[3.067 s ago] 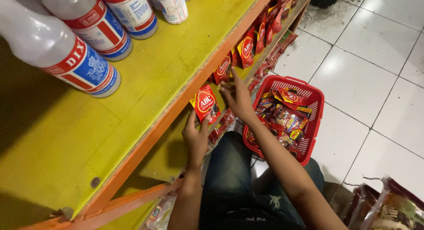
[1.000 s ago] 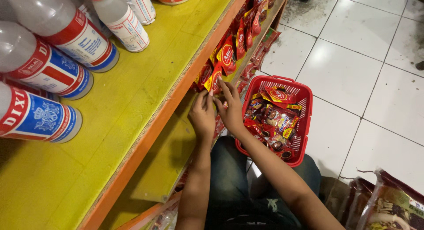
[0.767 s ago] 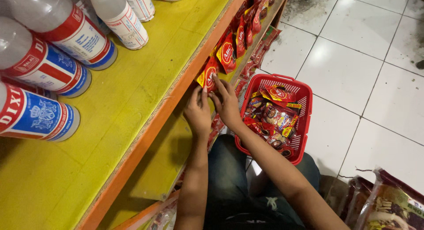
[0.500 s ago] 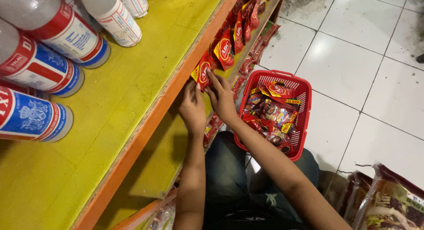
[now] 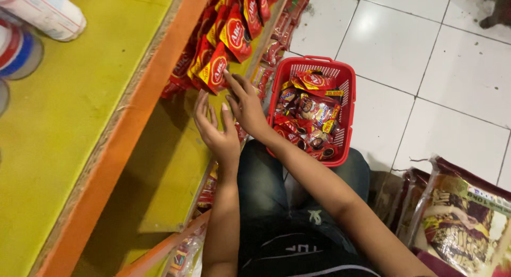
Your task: The person picks up packets of soy sauce and noodles from a red basket and places them onto low grocery shelves, organizing them into neat stacks.
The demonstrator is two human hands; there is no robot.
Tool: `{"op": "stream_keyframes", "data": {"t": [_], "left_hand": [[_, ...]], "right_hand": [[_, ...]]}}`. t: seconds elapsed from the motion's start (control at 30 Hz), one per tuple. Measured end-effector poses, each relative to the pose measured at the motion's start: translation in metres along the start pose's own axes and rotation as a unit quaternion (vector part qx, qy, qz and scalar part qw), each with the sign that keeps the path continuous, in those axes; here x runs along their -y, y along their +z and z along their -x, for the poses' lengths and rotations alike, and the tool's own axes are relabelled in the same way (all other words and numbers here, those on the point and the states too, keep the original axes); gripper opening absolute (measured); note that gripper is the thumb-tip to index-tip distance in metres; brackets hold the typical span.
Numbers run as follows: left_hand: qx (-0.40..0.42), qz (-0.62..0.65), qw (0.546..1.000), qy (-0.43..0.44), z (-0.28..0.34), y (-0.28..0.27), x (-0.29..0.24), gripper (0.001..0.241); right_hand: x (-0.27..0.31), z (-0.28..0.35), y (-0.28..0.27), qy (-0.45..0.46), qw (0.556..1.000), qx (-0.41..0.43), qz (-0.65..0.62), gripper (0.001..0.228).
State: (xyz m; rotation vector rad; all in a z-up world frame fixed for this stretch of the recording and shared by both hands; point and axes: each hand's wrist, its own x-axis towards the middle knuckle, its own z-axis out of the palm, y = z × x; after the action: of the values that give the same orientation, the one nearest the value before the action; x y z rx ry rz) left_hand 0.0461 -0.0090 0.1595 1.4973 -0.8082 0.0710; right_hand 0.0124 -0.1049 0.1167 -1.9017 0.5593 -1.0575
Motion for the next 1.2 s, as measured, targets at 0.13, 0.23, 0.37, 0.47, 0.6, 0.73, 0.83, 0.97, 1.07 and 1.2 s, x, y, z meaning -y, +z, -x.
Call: {"op": "stream_keyframes", "data": {"t": [0.13,0.23,0.37,0.47,0.6,0.73,0.83,0.97,1.07,1.2], "left_hand": [[0.033,-0.021,0.999,0.009,0.009,0.001,-0.016,0.041],[0.044,-0.030,0.999,0.009,0.007,0.002,-0.024,0.037],[0.084,-0.060,0.995,0.005,0.011,0.005,-0.025,0.031],[0.148,-0.010,0.988,-0.035,0.027,0.017,-0.018,0.029],[0.241,-0.061,0.968,0.012,0.052,0.029,0.001,0.028],[0.316,-0.054,0.946,-0.041,0.075,0.033,0.028,0.032],[0.347,-0.042,0.934,-0.073,0.088,0.033,0.050,0.034],[0.366,-0.040,0.926,-0.085,0.099,0.036,0.070,0.037],[0.371,-0.043,0.922,-0.100,0.105,0.035,0.075,0.039],[0.362,-0.045,0.924,-0.115,0.106,0.027,0.073,0.039]], "right_hand": [[0.005,0.003,-0.009,-0.005,1.000,0.013,0.010,0.065],[0.014,0.000,-0.016,-0.007,1.000,0.020,-0.004,0.064],[0.015,0.010,-0.030,-0.010,0.999,-0.020,-0.023,0.057],[-0.007,0.037,-0.056,0.038,0.997,-0.061,-0.027,0.053],[-0.054,0.082,-0.108,0.090,0.978,-0.116,0.149,0.053],[-0.087,0.116,-0.157,0.257,0.947,-0.121,0.153,0.057],[-0.090,0.125,-0.168,0.269,0.932,-0.087,0.225,0.062],[-0.099,0.128,-0.148,0.143,0.956,-0.016,0.255,0.074],[-0.108,0.127,-0.128,0.137,0.940,0.020,0.312,0.065],[-0.126,0.131,-0.114,0.264,0.919,0.057,0.289,0.026]]}}
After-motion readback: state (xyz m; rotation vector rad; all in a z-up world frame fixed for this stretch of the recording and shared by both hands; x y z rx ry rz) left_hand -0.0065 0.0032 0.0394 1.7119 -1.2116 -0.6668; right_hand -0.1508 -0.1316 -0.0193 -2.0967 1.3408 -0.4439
